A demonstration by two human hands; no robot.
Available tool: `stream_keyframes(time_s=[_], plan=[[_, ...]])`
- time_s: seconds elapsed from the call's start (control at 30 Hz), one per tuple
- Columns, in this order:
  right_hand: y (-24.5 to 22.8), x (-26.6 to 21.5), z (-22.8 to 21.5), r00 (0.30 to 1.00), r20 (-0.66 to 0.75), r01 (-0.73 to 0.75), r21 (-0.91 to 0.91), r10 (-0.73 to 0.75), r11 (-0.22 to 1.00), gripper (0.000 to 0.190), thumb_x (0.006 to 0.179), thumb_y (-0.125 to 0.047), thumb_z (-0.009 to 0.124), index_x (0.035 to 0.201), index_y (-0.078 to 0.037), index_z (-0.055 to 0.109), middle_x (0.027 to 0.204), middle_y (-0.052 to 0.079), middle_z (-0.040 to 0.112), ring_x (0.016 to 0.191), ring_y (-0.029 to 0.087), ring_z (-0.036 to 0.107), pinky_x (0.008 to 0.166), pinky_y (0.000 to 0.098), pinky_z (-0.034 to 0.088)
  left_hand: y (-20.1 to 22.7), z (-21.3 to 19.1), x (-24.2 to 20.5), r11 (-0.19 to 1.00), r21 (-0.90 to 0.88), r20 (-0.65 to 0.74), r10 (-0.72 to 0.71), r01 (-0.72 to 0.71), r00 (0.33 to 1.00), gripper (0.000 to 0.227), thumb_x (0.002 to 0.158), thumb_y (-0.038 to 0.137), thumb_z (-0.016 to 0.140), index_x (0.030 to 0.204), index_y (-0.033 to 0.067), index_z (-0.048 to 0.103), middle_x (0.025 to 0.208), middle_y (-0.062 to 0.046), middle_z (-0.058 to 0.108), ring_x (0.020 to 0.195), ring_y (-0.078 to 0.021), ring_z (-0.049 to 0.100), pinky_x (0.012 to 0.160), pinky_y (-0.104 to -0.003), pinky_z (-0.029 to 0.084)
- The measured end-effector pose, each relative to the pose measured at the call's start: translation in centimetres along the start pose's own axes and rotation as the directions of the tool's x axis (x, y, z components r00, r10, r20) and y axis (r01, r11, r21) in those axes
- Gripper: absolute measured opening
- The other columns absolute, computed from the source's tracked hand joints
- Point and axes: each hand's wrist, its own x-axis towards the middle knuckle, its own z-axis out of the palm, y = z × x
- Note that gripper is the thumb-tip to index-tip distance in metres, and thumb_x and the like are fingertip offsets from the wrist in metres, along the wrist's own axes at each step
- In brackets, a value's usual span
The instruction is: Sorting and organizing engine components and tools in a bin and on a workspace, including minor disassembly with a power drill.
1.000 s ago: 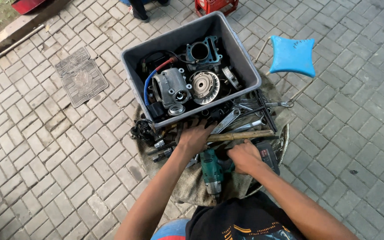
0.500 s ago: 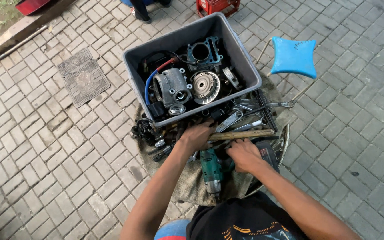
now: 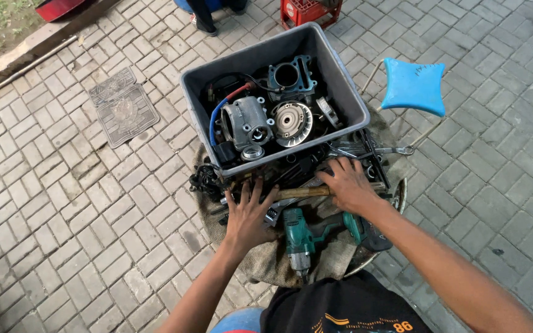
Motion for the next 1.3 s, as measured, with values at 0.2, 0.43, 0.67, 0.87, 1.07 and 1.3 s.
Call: stream_keyframes(time_s=[0.2,0.43,0.67,0.87,1.07,1.3], plan=[[3.4,2.6,5.1,0.997,-0.038,0.059,-0.085,-0.062,0.995,0.047,0.075,-0.034,0.08,0.118,-0.023,0.064,0.116,0.006,0.066,0.116,0.029,0.057,0.089,0.0516,0.047,-0.2,1.0,1.5,0.999,-0.05,-0.043,-0.003,0.001,0.999,0.117,0.064,0.046,0.087,0.161,0.0249,0.026,0.162,-0.017,0.03,0.139,-0.0544,0.036,0.105,-0.08,0.027],[4.2,2.1,4.7,0.998,0.049,0.041,-0.085,-0.037,0.996,0.043,0.081,-0.034,0.07,0.121,-0.02,0.065,0.12,0.009,0.065,0.119,0.031,0.057,0.088,0.0507,0.049,-0.6,2.6,2.6,0.994,-0.111,-0.07,0.003,-0.011,0.998,0.107,0.058,0.044,0.084,0.154,0.0246,0.04,0.149,-0.008,0.046,0.131,-0.0502,0.044,0.101,-0.077,0.032],[6.0,1.4,6.6,0.999,-0.047,-0.007,-0.104,0.003,0.995,0.055,0.072,-0.03,0.08,0.123,-0.02,0.062,0.114,0.007,0.059,0.115,0.03,0.054,0.085,0.0474,0.047,-1.4,3.5,4.6,0.987,-0.158,-0.094,0.024,-0.039,0.995,0.091,0.062,0.032,0.083,0.146,0.0257,0.048,0.14,-0.008,0.055,0.128,-0.0493,0.047,0.103,-0.074,0.035],[5.3,1.5,5.9,0.993,-0.017,-0.121,-0.125,0.12,0.985,0.052,0.075,-0.028,0.08,0.124,-0.019,0.062,0.119,0.011,0.059,0.119,0.031,0.054,0.09,0.0482,0.047,-1.2,3.2,4.3,0.988,-0.143,-0.15,0.029,-0.051,0.988,0.082,0.068,0.029,0.083,0.143,0.0247,0.05,0.14,-0.009,0.055,0.127,-0.0457,0.047,0.105,-0.071,0.036],[3.8,1.5,2.7,0.989,-0.01,-0.148,-0.103,0.148,0.984,0.048,0.08,-0.04,0.079,0.12,-0.018,0.067,0.115,0.013,0.066,0.118,0.033,0.061,0.097,0.0583,0.046,-2.2,4.2,3.5,0.984,-0.157,-0.262,0.044,-0.087,0.964,0.082,0.075,0.034,0.081,0.15,0.0258,0.048,0.146,-0.007,0.053,0.125,-0.0369,0.05,0.114,-0.063,0.028],[6.3,-2.8,3.7,0.924,-0.141,-0.35,0.069,0.356,0.934,0.072,0.071,-0.056,0.084,0.132,-0.024,0.061,0.132,0.006,0.056,0.135,0.029,0.046,0.113,0.0612,0.034,-2.8,7.4,2.8,0.961,-0.265,-0.379,-0.029,-0.078,0.925,0.1,0.07,0.044,0.086,0.157,0.0247,0.04,0.159,-0.014,0.037,0.135,-0.0388,0.043,0.118,-0.06,0.025]])
